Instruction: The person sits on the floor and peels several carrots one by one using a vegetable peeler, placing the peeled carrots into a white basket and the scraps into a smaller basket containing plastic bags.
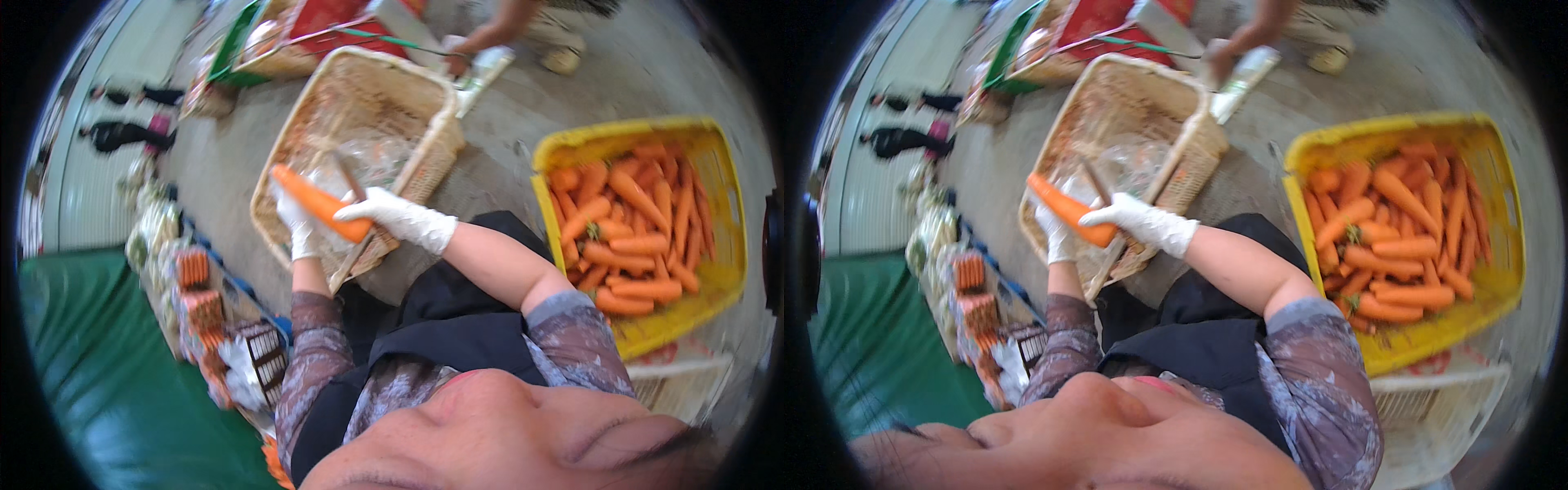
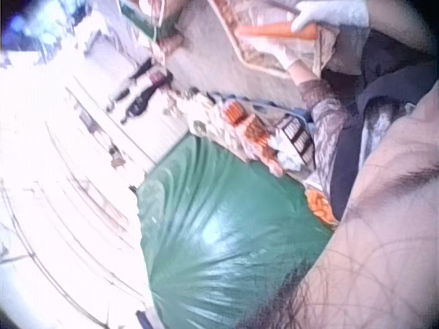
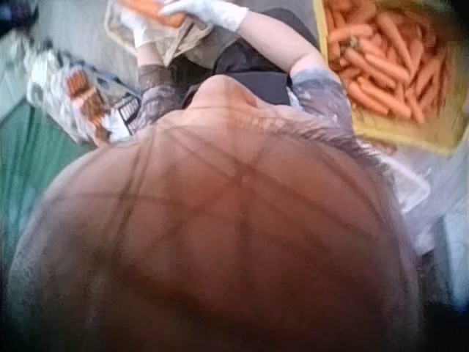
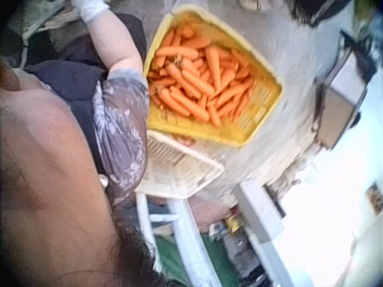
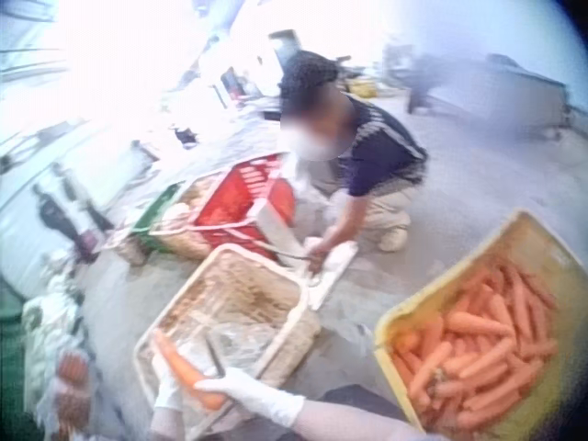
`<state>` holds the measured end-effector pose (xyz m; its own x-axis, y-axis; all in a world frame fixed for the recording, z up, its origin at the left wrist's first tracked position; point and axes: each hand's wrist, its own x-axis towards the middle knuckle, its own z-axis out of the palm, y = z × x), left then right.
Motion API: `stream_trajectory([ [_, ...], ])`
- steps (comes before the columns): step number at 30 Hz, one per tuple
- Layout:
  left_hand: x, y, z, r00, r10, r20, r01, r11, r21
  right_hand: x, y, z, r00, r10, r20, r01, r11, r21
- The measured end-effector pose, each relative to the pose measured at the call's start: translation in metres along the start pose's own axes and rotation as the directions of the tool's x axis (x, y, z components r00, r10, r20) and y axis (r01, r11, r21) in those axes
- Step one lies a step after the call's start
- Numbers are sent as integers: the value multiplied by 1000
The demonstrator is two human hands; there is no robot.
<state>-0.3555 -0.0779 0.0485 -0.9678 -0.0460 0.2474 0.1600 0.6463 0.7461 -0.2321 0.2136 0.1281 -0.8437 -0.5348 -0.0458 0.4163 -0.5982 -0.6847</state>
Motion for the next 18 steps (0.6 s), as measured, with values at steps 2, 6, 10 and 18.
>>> stream_trajectory([
  [2,16,65,53,984,51,-169,-106,938,-329,-1,-12,-35,999,-40,-32,41,999,31],
  [6,8,44,3,912,-199,-358,67,934,-350,-11,-15,-20,966,-23,258,-18,987,158],
  [10,-3,49,8,897,-241,-370,75,909,-411,-12,-6,-26,949,-10,315,-91,948,306],
  [18,-12,67,5,855,-243,-459,83,936,-341,-13,-13,-21,875,-178,450,-112,830,546],
])
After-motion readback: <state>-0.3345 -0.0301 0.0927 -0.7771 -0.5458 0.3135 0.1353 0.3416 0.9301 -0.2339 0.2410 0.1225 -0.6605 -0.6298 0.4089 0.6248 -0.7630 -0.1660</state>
